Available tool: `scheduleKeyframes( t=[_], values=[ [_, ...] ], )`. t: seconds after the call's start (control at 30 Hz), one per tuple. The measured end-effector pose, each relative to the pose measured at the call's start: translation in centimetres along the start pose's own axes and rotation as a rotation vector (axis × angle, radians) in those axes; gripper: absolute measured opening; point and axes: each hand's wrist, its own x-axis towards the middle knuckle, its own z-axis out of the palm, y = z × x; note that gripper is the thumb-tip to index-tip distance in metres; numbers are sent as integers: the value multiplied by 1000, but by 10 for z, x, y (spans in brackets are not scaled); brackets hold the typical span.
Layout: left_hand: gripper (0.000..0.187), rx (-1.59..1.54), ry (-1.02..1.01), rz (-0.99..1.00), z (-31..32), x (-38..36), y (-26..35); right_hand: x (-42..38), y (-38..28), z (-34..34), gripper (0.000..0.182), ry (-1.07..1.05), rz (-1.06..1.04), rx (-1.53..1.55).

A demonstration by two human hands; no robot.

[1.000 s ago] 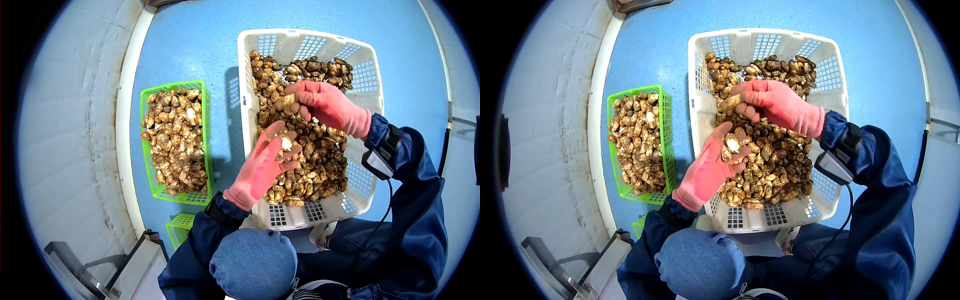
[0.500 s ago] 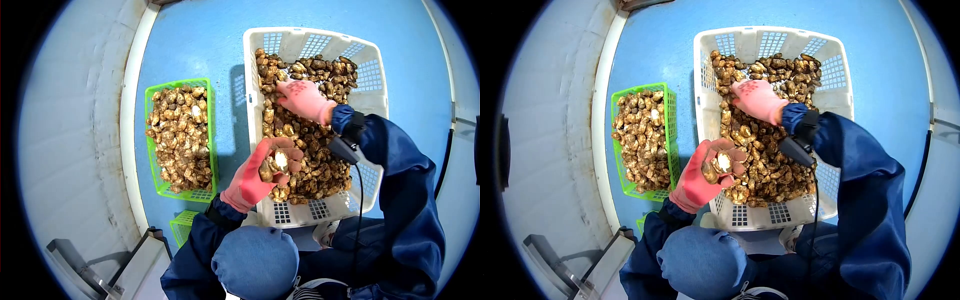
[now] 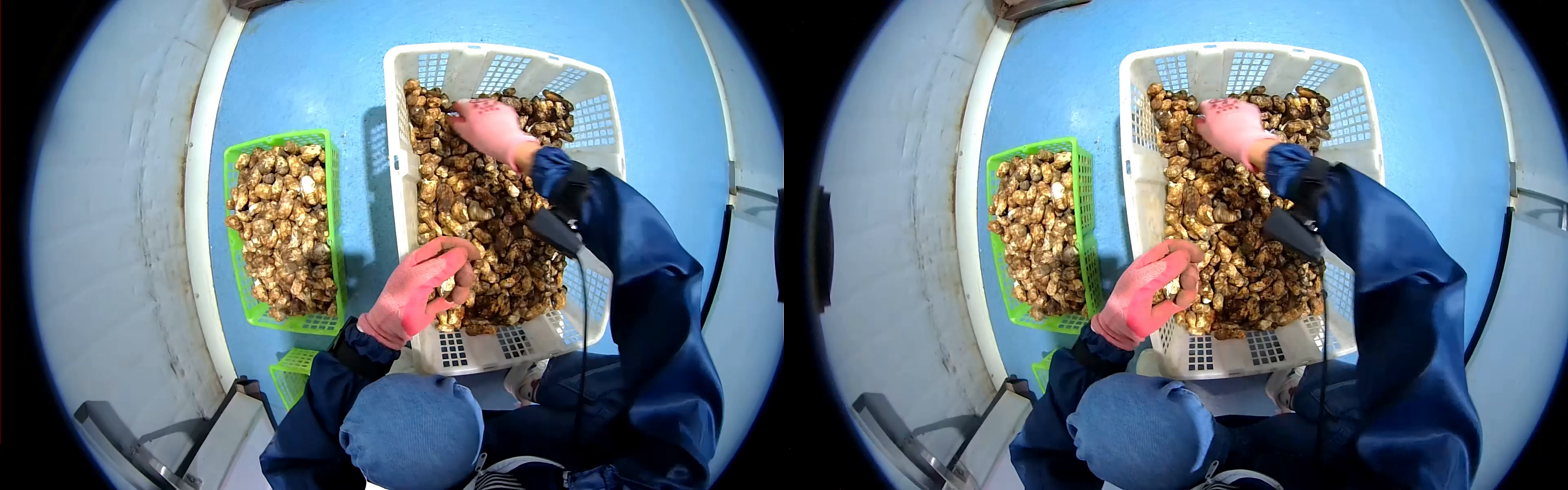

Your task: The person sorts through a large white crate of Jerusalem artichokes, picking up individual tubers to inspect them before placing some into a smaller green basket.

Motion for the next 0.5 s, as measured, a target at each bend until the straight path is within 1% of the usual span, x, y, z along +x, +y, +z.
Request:
scheduleKeyframes(
  t=[0.03, 0.07, 0.1, 0.17, 0.2, 0.23, 0.3, 0.33, 0.37, 0.43, 0.47, 0.5],
  values=[
    [28, 10, -17, 20, -2, -1, -1, 10, -8, 10, 39, -128, 111, 18],
    [18, 73, 27, 82, 0, -1, -1, 8, -8, 25, 39, 80, 25, -69],
    [18, 72, 32, 80, 3, 0, 2, 6, -5, 19, 39, 78, 20, -69],
    [18, -815, 177, -501, 7, 4, 16, 1, 7, -7, 40, -309, 146, 223],
    [18, -859, 169, -485, 7, 6, 18, -10, 21, 4, 40, -280, 126, 451],
    [18, -862, 169, -481, 8, 7, 15, -25, 17, -5, 41, -308, 139, 448],
    [16, -630, 94, -357, 9, 7, 9, -30, 15, 1, 44, -130, 105, 301],
    [12, -826, 86, -488, 5, 8, 10, -25, 11, 7, 45, -45, 108, 255],
    [12, -816, 85, -496, 8, 6, 3, -18, 4, 12, 47, -10, 103, 164],
    [10, -380, 215, 189, 16, 4, -4, -10, -9, 15, 49, -45, 178, 54],
    [12, -575, 208, -128, 2, -8, 0, -9, -10, 14, 53, -43, 189, 53],
    [4, -608, 347, -279, -12, -17, 22, -10, -7, 11, 53, -38, 192, 55]
  ],
)
